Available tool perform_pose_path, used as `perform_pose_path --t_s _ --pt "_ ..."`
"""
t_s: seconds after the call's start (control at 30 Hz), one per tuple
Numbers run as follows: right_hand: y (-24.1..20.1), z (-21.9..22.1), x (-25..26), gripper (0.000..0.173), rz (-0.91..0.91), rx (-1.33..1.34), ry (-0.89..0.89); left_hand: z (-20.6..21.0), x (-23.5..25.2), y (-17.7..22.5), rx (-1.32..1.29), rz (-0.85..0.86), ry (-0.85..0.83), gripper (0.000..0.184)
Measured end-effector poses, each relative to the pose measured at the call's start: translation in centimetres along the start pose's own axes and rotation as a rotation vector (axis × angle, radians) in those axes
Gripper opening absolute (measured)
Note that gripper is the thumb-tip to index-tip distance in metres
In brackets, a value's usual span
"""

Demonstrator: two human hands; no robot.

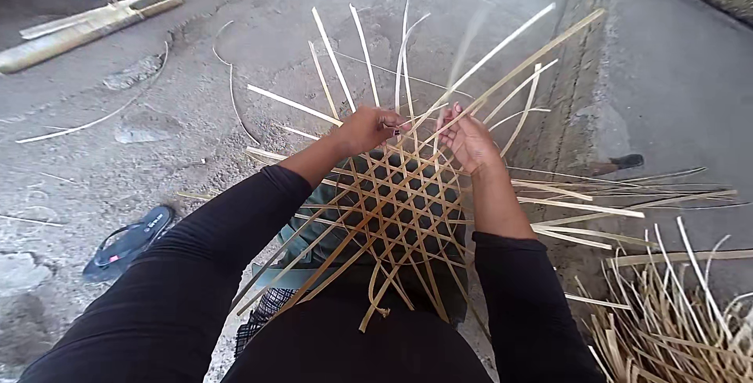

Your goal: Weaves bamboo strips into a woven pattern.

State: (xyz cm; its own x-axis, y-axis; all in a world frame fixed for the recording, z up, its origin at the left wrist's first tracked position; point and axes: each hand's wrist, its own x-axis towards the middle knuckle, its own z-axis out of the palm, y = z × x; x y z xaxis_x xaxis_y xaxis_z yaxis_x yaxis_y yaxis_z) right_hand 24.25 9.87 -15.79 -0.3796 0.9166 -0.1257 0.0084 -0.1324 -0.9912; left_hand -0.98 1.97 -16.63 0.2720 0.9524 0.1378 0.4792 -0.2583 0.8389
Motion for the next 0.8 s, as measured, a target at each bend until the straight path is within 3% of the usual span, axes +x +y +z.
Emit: perform_pose_path --t_s 0.1,0.2,0.3,0.43,0.5,0.57,0.63,0.7,0.73,0.8 --pt "0.7 0.3 -1.2 0.021 -0.113 0.044 0.095 0.7 0.0 0.2 0.042 0.061 0.011 0.027" --pt "2.0 1.7 -2.4 0.036 -0.29 0.136 0.411 1.2 0.1 0.2 0.115 0.114 0.008 0.027" --pt "1.4 2.3 -2.8 0.038 -0.334 0.051 0.513 1.3 0.1 0.1 0.114 0.138 0.005 0.027" --pt "-2.0 2.3 -0.6 0.029 -0.055 -0.186 0.344 1.4 -0.3 0.0 0.038 0.155 0.001 0.028" --pt "-2.9 2.1 0.3 0.027 -0.034 -0.129 0.128 1.4 -0.5 0.0 0.009 0.139 -0.002 0.028" --pt "-3.5 1.9 0.3 0.038 -0.005 -0.125 -0.169 1.4 -0.8 -0.1 -0.009 0.125 0.013 0.029" --pt "-3.3 2.2 0.5 0.035 -0.013 -0.091 -0.287 1.4 -1.0 -0.3 -0.028 0.108 0.026 0.027" --pt "-1.8 3.1 0.3 0.012 -0.106 -0.025 -0.072 1.2 -1.2 -0.5 -0.056 0.087 0.021 0.028" --pt "-0.9 3.9 0.3 0.012 -0.172 0.089 0.094 1.1 -1.2 -0.5 -0.063 0.083 0.017 0.028" --pt "-0.2 5.5 0.2 0.037 -0.253 0.297 0.368 1.0 -1.3 -0.6 -0.064 0.09 0.005 0.028"
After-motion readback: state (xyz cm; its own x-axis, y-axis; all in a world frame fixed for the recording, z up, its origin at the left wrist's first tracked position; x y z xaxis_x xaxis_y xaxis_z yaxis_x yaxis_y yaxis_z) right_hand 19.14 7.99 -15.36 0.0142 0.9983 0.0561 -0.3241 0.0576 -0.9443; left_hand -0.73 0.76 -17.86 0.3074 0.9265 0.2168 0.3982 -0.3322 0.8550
